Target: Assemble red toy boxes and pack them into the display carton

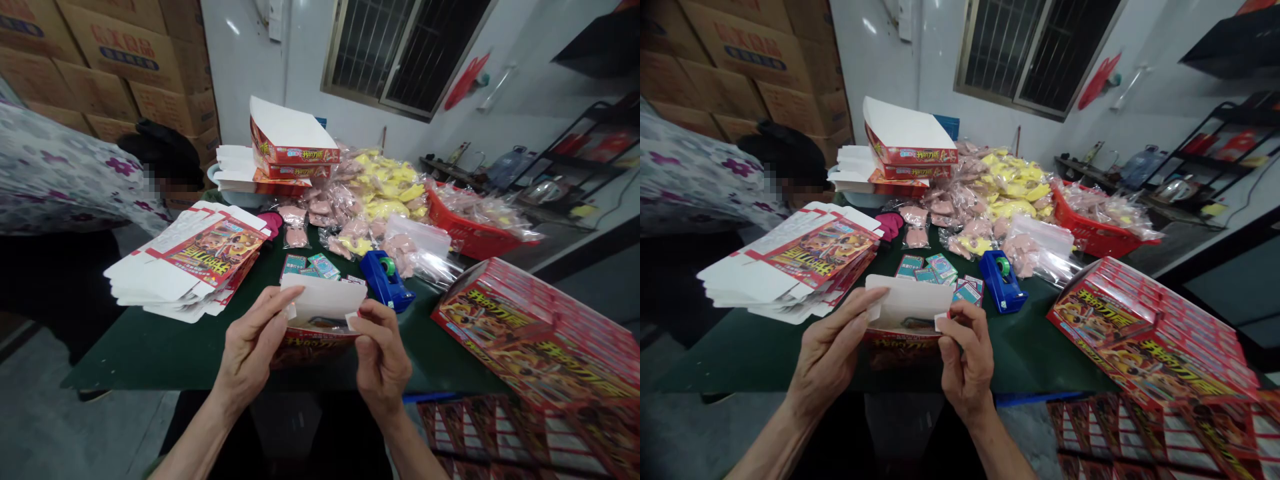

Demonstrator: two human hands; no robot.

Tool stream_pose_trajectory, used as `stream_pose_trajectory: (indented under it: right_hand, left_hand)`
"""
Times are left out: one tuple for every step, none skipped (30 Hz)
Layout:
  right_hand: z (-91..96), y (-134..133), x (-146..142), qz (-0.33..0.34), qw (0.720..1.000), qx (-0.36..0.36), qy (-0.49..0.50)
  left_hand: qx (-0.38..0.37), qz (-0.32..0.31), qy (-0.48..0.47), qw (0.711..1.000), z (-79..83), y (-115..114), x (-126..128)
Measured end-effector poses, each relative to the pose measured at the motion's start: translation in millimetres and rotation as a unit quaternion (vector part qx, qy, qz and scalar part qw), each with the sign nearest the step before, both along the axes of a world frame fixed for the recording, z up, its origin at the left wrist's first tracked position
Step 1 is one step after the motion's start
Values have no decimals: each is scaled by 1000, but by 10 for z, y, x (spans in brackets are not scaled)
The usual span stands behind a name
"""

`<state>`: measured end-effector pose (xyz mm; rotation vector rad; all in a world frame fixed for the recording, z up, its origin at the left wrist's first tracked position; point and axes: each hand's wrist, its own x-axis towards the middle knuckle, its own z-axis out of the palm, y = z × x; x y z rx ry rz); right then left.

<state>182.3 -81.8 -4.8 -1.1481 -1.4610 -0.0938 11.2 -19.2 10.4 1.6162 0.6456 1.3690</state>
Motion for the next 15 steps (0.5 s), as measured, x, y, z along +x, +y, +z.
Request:
stream_pose_trajectory:
  right_hand:
    - [62, -19, -6, 5, 1000, -9, 17]
    - [121, -38, -10, 10, 999, -22, 41]
    - [173, -54, -9, 14, 997, -32, 71]
    - [216, -66, -2, 19, 994, -44, 102]
    - [248, -75, 10, 30, 990, -63, 126]
    - [270, -80, 25, 47, 985, -89, 143]
    - [282, -80, 40, 70, 979, -119, 150]
    - [285, -77, 53, 96, 973, -146, 150]
    - [282, -71, 60, 120, 969, -158, 150]
    - [276, -65, 61, 138, 966, -156, 154]
    - [268, -61, 57, 145, 966, -140, 159]
    - [262, -60, 51, 142, 969, -118, 162]
    - [260, -65, 46, 135, 972, -100, 162]
    - [262, -75, 45, 127, 975, -94, 157]
    - [270, -91, 50, 122, 977, -99, 147]
  left_hand:
    - [-24, 2, -34, 999, -25, -3, 25]
    - [-50, 5, -68, 996, -41, -8, 51]
    - [-77, 6, -99, 992, -47, -14, 76]
    - [-103, 3, -125, 987, -39, -21, 97]
    - [-126, -4, -145, 981, -21, -26, 112]
    - [-144, -17, -158, 977, 4, -29, 120]
    - [-155, -32, -163, 974, 32, -28, 123]
    - [-160, -45, -159, 973, 57, -24, 120]
    - [-156, -53, -151, 975, 77, -17, 115]
    - [-144, -55, -143, 978, 90, -8, 110]
    - [-126, -53, -139, 981, 95, 1, 107]
    - [-107, -49, -142, 983, 93, 9, 108]
    - [-89, -43, -152, 983, 87, 15, 111]
    - [-76, -39, -166, 982, 77, 17, 118]
    - [-69, -34, -180, 981, 65, 16, 126]
